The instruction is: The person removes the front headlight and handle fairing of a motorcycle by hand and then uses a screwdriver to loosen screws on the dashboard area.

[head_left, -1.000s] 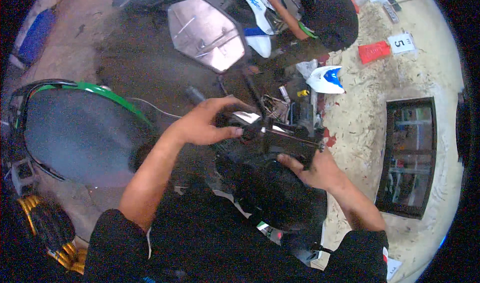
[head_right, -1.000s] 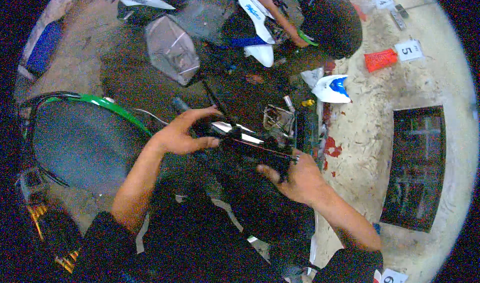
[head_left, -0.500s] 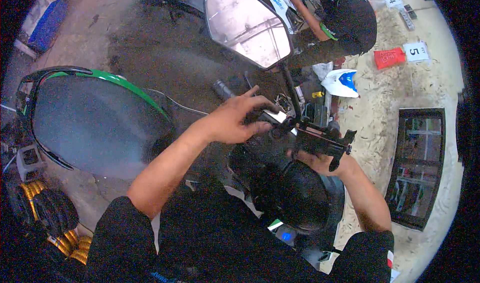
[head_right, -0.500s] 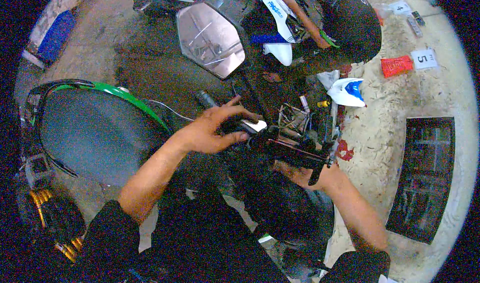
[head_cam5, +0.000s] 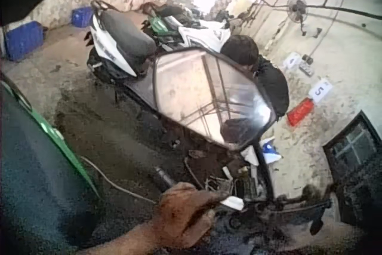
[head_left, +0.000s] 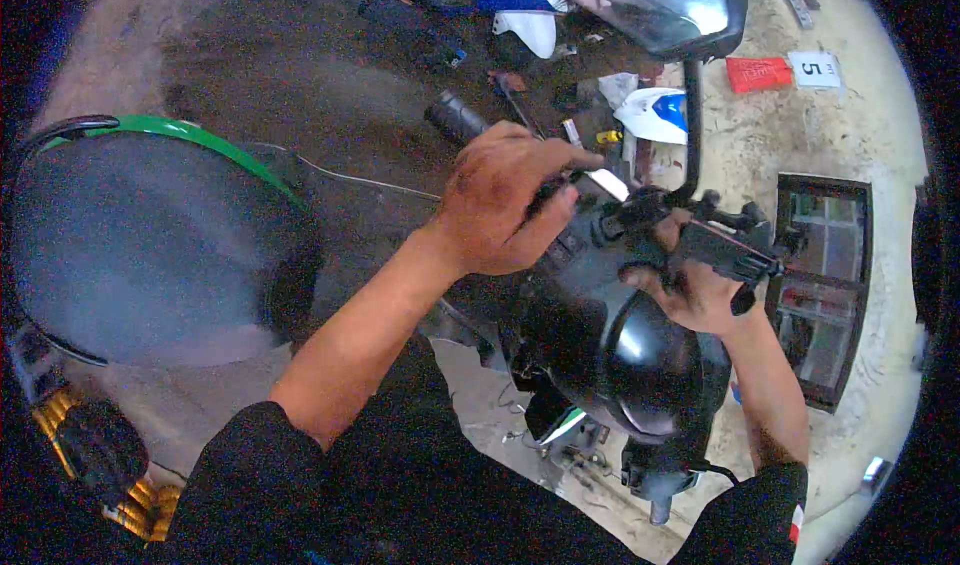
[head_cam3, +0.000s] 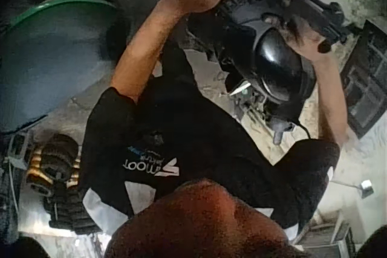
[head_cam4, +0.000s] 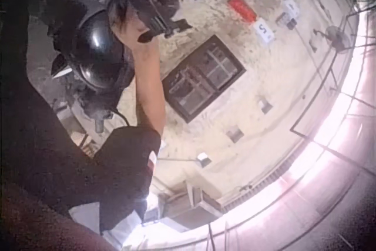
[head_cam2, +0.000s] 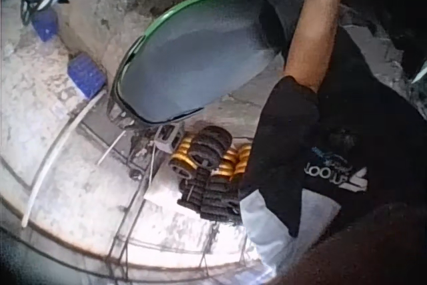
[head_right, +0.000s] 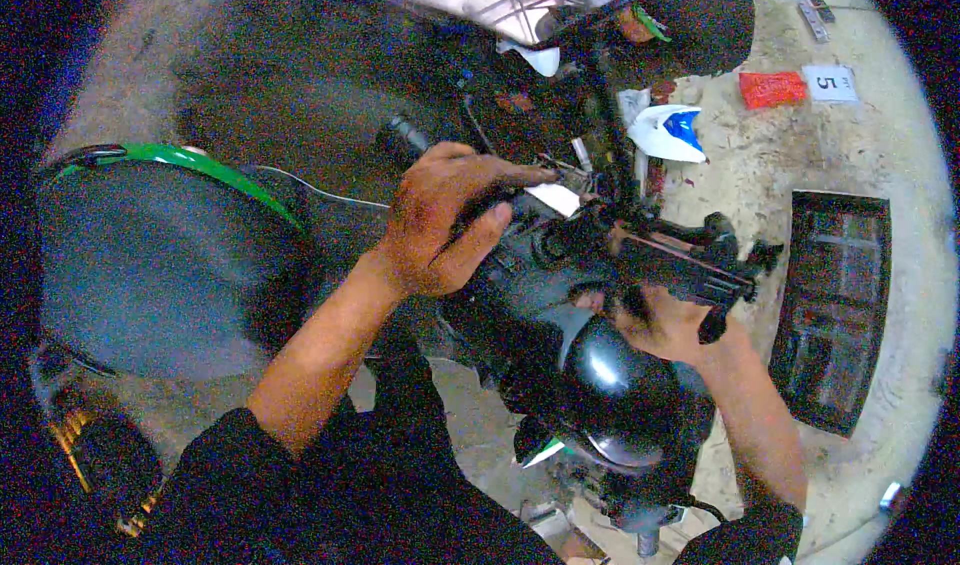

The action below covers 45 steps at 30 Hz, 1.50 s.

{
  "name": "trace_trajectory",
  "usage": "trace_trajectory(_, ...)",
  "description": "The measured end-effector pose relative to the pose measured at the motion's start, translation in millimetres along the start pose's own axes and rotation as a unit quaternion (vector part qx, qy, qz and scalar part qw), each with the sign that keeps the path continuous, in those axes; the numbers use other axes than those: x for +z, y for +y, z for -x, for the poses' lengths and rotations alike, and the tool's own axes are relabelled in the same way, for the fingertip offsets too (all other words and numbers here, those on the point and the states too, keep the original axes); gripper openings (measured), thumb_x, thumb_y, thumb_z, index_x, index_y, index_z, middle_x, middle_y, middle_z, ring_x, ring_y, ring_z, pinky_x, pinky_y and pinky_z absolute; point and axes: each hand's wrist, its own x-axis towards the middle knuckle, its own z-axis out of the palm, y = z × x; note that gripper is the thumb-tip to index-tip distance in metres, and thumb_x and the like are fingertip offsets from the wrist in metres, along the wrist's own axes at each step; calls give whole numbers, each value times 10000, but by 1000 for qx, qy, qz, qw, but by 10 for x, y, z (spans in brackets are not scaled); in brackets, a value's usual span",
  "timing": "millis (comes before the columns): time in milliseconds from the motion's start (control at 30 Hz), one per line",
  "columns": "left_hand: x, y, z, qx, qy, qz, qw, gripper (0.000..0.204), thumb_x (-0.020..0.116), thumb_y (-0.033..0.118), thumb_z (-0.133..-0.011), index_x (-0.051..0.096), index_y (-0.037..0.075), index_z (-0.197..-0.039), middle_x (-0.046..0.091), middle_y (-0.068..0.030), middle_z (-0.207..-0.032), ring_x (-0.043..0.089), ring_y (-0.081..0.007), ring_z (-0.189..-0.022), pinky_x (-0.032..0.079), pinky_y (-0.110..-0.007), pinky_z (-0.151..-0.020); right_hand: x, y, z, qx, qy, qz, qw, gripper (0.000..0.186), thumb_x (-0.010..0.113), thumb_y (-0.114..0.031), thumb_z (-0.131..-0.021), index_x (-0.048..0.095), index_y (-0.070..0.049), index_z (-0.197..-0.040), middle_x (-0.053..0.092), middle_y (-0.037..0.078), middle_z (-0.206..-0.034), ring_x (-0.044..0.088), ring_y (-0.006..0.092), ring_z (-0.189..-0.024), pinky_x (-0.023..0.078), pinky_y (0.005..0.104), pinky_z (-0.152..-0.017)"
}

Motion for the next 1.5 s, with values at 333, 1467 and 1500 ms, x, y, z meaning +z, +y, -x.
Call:
trace_trajectory(333,74,62,8,8,59,-13,998,220,538,145,-782,643,90,-967,662,-105,-859,604,-327,-799,416,-411,-804,-96,-118,22,7,-41,-10,999,548,756,-296,-744,562,17,-1150,628,201,-1038,621,339,-916,485,393,-784)
trace_trajectory(1467,-10,135,-83,-20,36,30,999,167,545,164,-854,580,78,-992,664,-89,-842,629,-276,-777,319,-455,-964,-22,-113,-151,31,-20,-52,998,615,836,-492,-577,614,-28,-914,563,80,-610,546,235,-510,420,342,-478)
trace_trajectory(1500,-20,144,-79,-18,33,31,999,167,545,164,-854,580,78,-992,664,-89,-842,629,-276,-777,319,-455,-964,-20,-109,-159,9,-2,-40,999,628,837,-478,-582,626,-23,-960,585,85,-637,557,235,-527,428,341,-495)
